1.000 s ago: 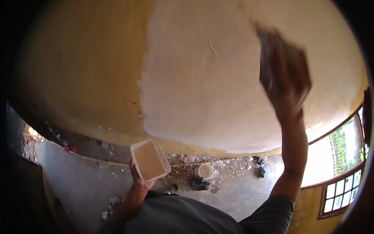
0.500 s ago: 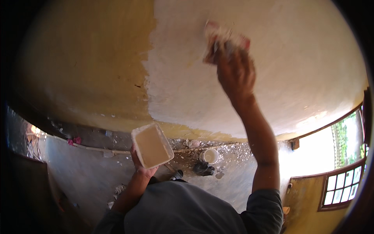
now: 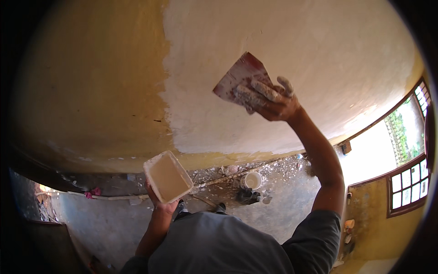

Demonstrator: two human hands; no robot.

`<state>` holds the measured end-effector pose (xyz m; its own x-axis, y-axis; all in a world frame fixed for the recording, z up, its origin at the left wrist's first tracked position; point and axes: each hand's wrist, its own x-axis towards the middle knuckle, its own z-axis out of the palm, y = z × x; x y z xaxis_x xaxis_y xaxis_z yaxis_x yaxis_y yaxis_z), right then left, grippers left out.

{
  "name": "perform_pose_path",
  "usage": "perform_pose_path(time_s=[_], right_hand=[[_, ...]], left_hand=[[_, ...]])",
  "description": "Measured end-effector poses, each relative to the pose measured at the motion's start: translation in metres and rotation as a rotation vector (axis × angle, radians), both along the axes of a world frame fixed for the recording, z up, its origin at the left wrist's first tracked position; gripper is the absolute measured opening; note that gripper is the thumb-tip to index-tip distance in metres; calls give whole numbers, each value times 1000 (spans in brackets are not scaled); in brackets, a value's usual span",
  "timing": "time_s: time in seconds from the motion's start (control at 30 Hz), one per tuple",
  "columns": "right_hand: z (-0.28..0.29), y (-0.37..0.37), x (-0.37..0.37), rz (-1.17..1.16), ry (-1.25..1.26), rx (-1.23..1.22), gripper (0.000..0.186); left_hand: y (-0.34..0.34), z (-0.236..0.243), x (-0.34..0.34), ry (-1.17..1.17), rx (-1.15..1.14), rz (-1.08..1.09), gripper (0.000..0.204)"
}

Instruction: The person applies plaster to a wall using a putty knife, repeatedly loading the knife from a small container held in their left hand and smoothing it onto the wall surface.

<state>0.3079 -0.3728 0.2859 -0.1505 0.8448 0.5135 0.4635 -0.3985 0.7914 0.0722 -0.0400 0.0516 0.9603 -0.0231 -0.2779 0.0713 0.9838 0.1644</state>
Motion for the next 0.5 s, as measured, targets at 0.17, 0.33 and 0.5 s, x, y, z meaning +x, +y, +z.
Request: perform_pose_path(time_s=[0.17,0.33,0.5], right_hand=[[56,-88,3,-326,42,-166,50],[86,20,-17,32,158,-203,28],[104,6,8,-147,140,-250,37]], left_hand=[[-15,2,-2,28,66,98,66],[-13,6,-11,-60,38,37,66],[-16,17,-7,-141,18,-25,66]])
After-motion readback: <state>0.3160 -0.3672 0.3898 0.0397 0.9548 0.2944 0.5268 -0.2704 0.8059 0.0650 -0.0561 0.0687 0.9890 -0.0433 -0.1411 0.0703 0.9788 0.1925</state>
